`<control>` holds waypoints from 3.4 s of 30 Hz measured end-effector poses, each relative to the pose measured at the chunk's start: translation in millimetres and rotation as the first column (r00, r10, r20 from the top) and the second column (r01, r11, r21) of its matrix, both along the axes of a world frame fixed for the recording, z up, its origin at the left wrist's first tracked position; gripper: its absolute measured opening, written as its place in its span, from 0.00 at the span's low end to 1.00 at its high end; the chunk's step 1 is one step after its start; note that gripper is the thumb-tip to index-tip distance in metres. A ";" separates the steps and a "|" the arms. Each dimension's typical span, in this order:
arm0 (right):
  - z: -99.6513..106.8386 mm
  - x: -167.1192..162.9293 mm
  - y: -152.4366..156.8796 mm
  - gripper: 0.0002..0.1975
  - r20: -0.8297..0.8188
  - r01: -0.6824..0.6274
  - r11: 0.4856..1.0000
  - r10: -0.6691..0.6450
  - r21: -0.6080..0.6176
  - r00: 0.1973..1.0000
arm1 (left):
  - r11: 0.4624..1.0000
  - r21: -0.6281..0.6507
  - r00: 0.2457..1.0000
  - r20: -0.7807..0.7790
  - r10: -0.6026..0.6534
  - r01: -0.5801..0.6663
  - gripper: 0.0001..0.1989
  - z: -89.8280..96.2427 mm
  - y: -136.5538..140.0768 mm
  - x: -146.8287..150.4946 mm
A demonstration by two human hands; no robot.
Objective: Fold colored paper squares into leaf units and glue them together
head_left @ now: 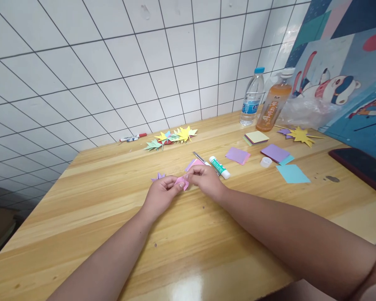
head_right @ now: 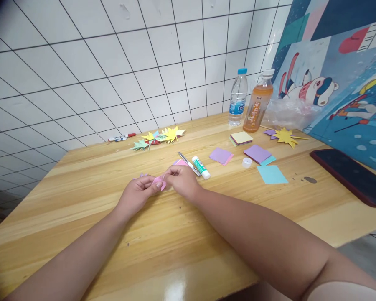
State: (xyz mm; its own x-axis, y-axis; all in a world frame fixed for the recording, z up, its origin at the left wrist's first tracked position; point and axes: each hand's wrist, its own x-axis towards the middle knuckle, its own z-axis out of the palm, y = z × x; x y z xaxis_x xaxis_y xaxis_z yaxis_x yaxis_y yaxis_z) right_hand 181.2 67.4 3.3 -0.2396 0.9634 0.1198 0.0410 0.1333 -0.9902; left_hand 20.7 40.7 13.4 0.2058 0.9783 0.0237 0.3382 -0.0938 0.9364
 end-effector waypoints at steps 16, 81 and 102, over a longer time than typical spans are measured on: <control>2.7 0.4 -0.5 0.08 0.204 0.037 0.996 -0.053 0.082 0.978 | 0.991 0.024 0.971 0.204 0.125 -0.132 0.14 -3.3 2.4 -3.2; 34.1 76.7 -16.8 0.15 0.857 0.161 0.951 -0.309 0.265 0.413 | 0.888 0.319 0.585 -0.808 0.073 0.330 0.25 -7.4 -60.1 -36.5; 54.5 50.2 -54.3 0.12 0.457 0.287 0.934 -0.356 0.214 0.815 | 0.898 0.331 0.458 -0.872 0.173 0.291 0.22 0.2 -93.1 52.3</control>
State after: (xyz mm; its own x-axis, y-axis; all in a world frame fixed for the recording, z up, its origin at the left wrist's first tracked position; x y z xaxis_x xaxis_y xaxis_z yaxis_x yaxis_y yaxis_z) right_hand 231.4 13.1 57.9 0.0212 0.9796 0.2000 0.5700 0.1525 -0.8074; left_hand 73.0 -52.4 13.6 0.3985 0.9043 0.1528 0.9143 -0.4049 0.0119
